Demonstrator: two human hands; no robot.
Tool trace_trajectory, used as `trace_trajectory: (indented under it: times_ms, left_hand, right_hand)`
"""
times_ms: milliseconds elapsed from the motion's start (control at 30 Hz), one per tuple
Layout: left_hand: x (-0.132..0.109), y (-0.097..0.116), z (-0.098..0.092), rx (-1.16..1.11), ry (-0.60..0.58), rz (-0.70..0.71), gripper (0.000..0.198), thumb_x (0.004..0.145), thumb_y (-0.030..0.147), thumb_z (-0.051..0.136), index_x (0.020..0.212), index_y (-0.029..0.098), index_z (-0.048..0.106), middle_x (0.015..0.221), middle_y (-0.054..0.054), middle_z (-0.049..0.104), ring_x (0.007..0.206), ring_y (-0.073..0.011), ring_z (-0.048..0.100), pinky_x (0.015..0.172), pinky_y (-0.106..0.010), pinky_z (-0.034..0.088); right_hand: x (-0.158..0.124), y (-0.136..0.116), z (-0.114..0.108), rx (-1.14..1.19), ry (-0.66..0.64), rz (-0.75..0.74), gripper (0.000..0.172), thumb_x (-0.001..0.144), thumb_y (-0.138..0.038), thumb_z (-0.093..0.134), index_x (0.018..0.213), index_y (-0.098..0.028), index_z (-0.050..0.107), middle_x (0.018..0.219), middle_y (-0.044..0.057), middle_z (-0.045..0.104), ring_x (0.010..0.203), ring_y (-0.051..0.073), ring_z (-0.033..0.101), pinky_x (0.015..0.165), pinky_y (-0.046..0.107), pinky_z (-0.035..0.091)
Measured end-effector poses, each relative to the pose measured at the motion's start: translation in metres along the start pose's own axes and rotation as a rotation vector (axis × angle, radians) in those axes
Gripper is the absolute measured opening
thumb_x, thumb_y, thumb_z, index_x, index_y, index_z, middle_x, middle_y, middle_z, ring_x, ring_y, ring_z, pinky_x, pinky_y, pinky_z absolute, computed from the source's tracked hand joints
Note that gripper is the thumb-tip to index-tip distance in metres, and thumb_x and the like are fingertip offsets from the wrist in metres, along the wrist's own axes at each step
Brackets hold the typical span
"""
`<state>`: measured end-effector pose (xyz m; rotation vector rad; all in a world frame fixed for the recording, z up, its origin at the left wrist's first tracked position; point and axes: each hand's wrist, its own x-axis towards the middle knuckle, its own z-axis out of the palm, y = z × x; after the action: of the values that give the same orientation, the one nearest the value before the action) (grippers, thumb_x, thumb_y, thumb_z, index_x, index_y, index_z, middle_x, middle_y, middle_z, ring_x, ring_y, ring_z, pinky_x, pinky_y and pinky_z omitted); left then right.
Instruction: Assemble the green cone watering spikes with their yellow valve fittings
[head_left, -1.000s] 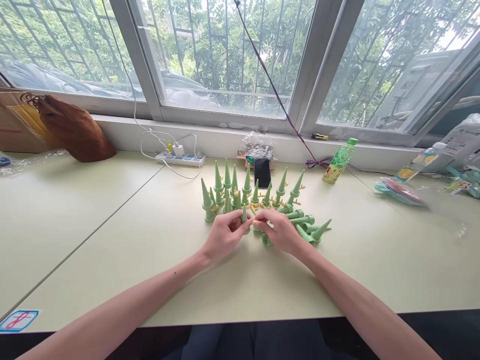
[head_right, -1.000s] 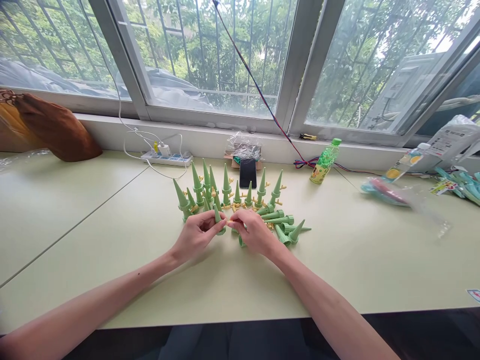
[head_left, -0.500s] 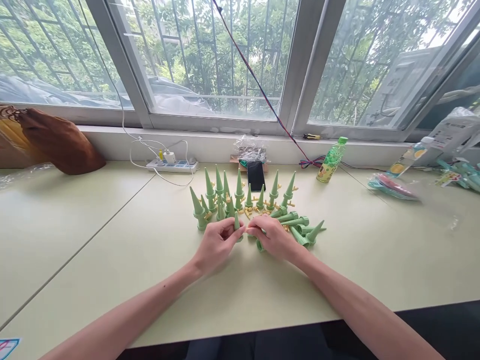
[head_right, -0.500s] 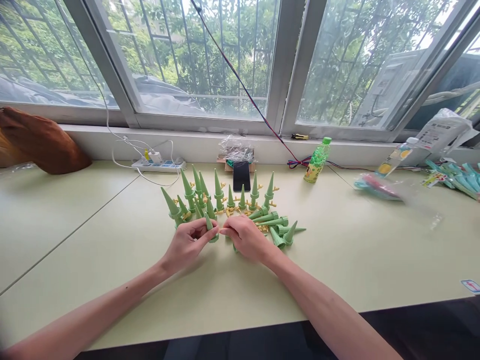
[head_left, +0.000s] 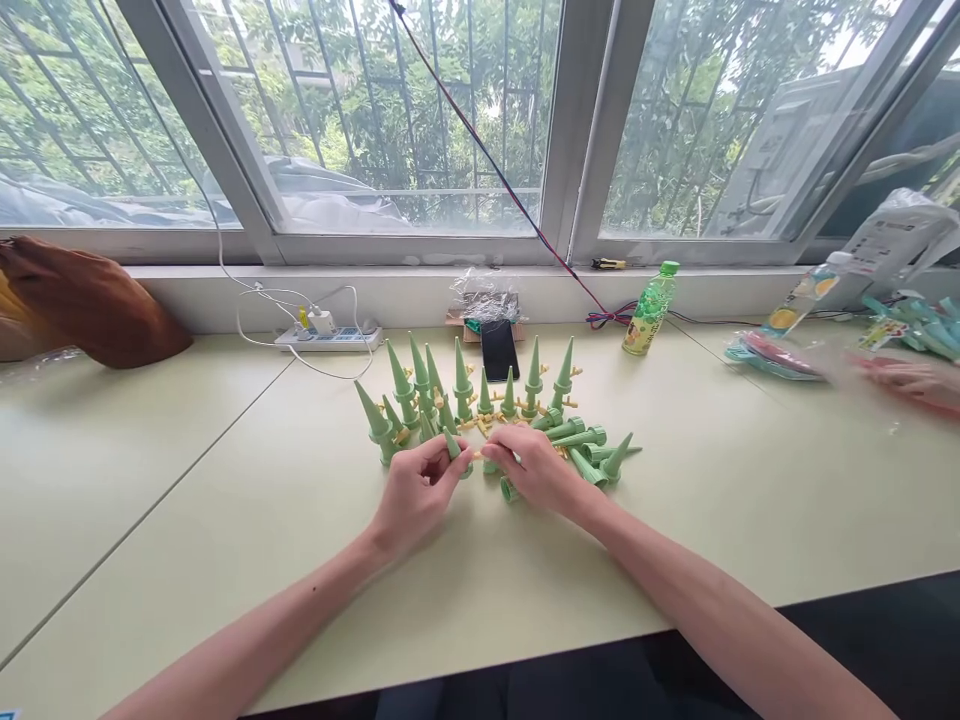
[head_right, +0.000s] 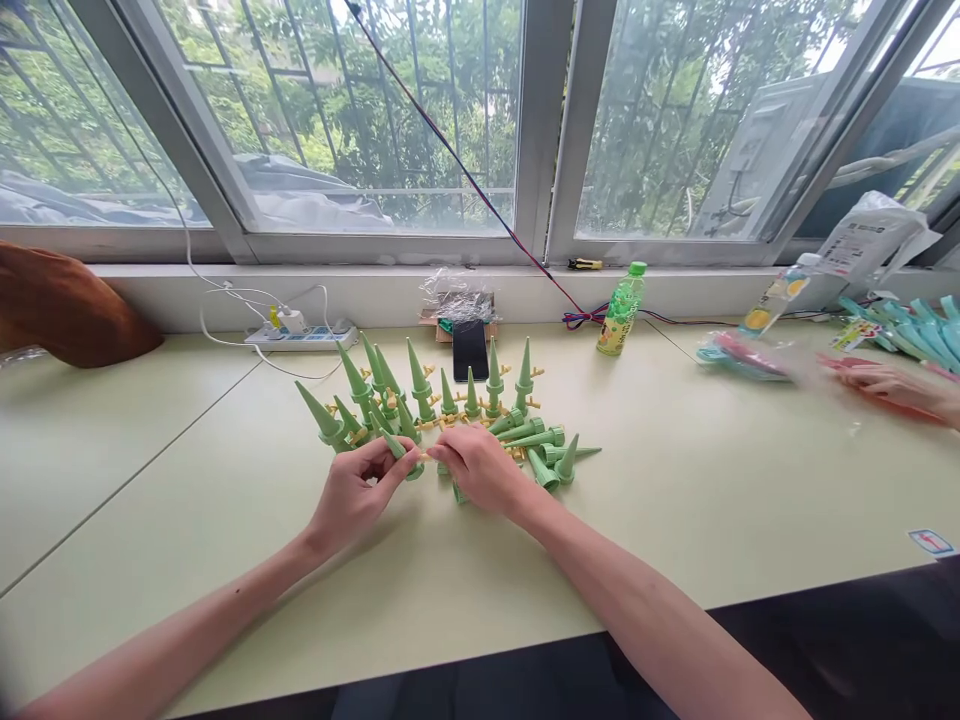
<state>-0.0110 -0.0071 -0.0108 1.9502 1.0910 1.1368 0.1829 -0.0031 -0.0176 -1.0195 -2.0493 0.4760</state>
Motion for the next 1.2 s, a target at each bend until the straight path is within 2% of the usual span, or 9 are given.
trace_trajectory:
  times_ms: [100, 167, 267, 333, 400, 567, 933, 1067, 1200]
  left_hand:
    - [0.001, -0.001, 0.000, 0.083, 0.086, 0.015, 0.024, 0.089, 0.036, 0.059, 0.073, 0.018, 0.058, 0.056, 0.004, 0.037, 0.052, -0.0089, 0.028, 0.048, -0.024, 0.026]
    - [0.002, -0.001, 0.001, 0.137, 0.136, -0.005, 0.035, 0.089, 0.037, 0.059, 0.063, 0.018, 0.048, 0.054, 0.005, 0.030, 0.052, -0.0089, 0.024, 0.049, -0.025, 0.024]
    - [0.003, -0.001, 0.003, 0.208, 0.165, -0.065, 0.047, 0.088, 0.040, 0.058, 0.057, 0.019, 0.030, 0.052, 0.005, 0.025, 0.052, -0.0090, 0.021, 0.049, -0.025, 0.022]
    - [0.003, -0.001, 0.004, 0.246, 0.163, -0.096, 0.049, 0.088, 0.041, 0.058, 0.057, 0.019, 0.027, 0.052, 0.006, 0.024, 0.052, -0.0091, 0.021, 0.049, -0.025, 0.021]
    - [0.003, 0.000, 0.004, 0.263, 0.167, -0.108, 0.047, 0.088, 0.042, 0.057, 0.057, 0.019, 0.031, 0.051, 0.006, 0.026, 0.052, -0.0092, 0.022, 0.050, -0.025, 0.023]
    - [0.003, -0.002, 0.002, 0.240, 0.196, -0.082, 0.031, 0.090, 0.041, 0.054, 0.070, 0.018, 0.056, 0.051, 0.006, 0.033, 0.049, -0.0096, 0.027, 0.049, -0.024, 0.027]
    - [0.003, 0.002, 0.001, 0.239, 0.283, -0.003, 0.013, 0.090, 0.033, 0.057, 0.089, 0.020, 0.058, 0.047, 0.010, 0.038, 0.042, -0.0077, 0.032, 0.046, -0.019, 0.033]
    - [0.001, 0.007, -0.001, 0.260, 0.389, 0.099, 0.016, 0.088, 0.027, 0.061, 0.100, 0.021, 0.052, 0.047, 0.012, 0.041, 0.040, -0.0062, 0.035, 0.046, -0.017, 0.036]
    - [-0.002, 0.003, 0.002, 0.265, 0.458, 0.418, 0.018, 0.087, 0.016, 0.060, 0.103, 0.021, 0.052, 0.050, 0.012, 0.042, 0.039, -0.0044, 0.035, 0.042, -0.015, 0.031]
  right_hand:
    - [0.002, 0.001, -0.004, 0.003, 0.113, 0.045, 0.036, 0.102, -0.039, 0.038, 0.076, -0.020, 0.052, 0.071, 0.001, 0.057, 0.066, 0.014, 0.047, 0.072, 0.028, 0.038]
    - [0.002, 0.003, -0.006, 0.007, 0.182, 0.072, 0.035, 0.102, -0.039, 0.039, 0.075, -0.020, 0.053, 0.070, 0.001, 0.055, 0.067, 0.015, 0.048, 0.068, 0.027, 0.038]
    - [0.003, 0.006, -0.006, 0.021, 0.213, 0.085, 0.035, 0.101, -0.036, 0.041, 0.073, -0.019, 0.051, 0.067, 0.000, 0.051, 0.064, 0.014, 0.046, 0.064, 0.026, 0.037]
    - [0.002, 0.007, -0.005, 0.031, 0.202, 0.084, 0.034, 0.101, -0.035, 0.041, 0.072, -0.019, 0.050, 0.067, 0.000, 0.051, 0.064, 0.013, 0.045, 0.063, 0.025, 0.036]
    - [0.002, 0.007, -0.005, 0.034, 0.195, 0.087, 0.034, 0.101, -0.035, 0.042, 0.072, -0.019, 0.050, 0.067, 0.000, 0.052, 0.064, 0.013, 0.045, 0.062, 0.025, 0.035]
    - [0.002, 0.007, -0.004, 0.029, 0.197, 0.085, 0.034, 0.100, -0.035, 0.042, 0.070, -0.019, 0.049, 0.065, 0.000, 0.050, 0.062, 0.013, 0.044, 0.061, 0.026, 0.034]
    - [0.001, 0.008, -0.004, 0.018, 0.197, 0.104, 0.037, 0.100, -0.038, 0.041, 0.070, -0.019, 0.050, 0.065, 0.000, 0.051, 0.062, 0.014, 0.046, 0.061, 0.027, 0.034]
    - [0.001, 0.009, -0.005, 0.015, 0.209, 0.104, 0.037, 0.100, -0.038, 0.041, 0.070, -0.019, 0.051, 0.065, 0.000, 0.052, 0.063, 0.014, 0.047, 0.061, 0.027, 0.035]
    - [0.002, 0.012, -0.004, 0.033, 0.215, 0.110, 0.029, 0.099, -0.033, 0.045, 0.075, -0.019, 0.054, 0.068, 0.000, 0.055, 0.064, 0.013, 0.048, 0.062, 0.026, 0.036]
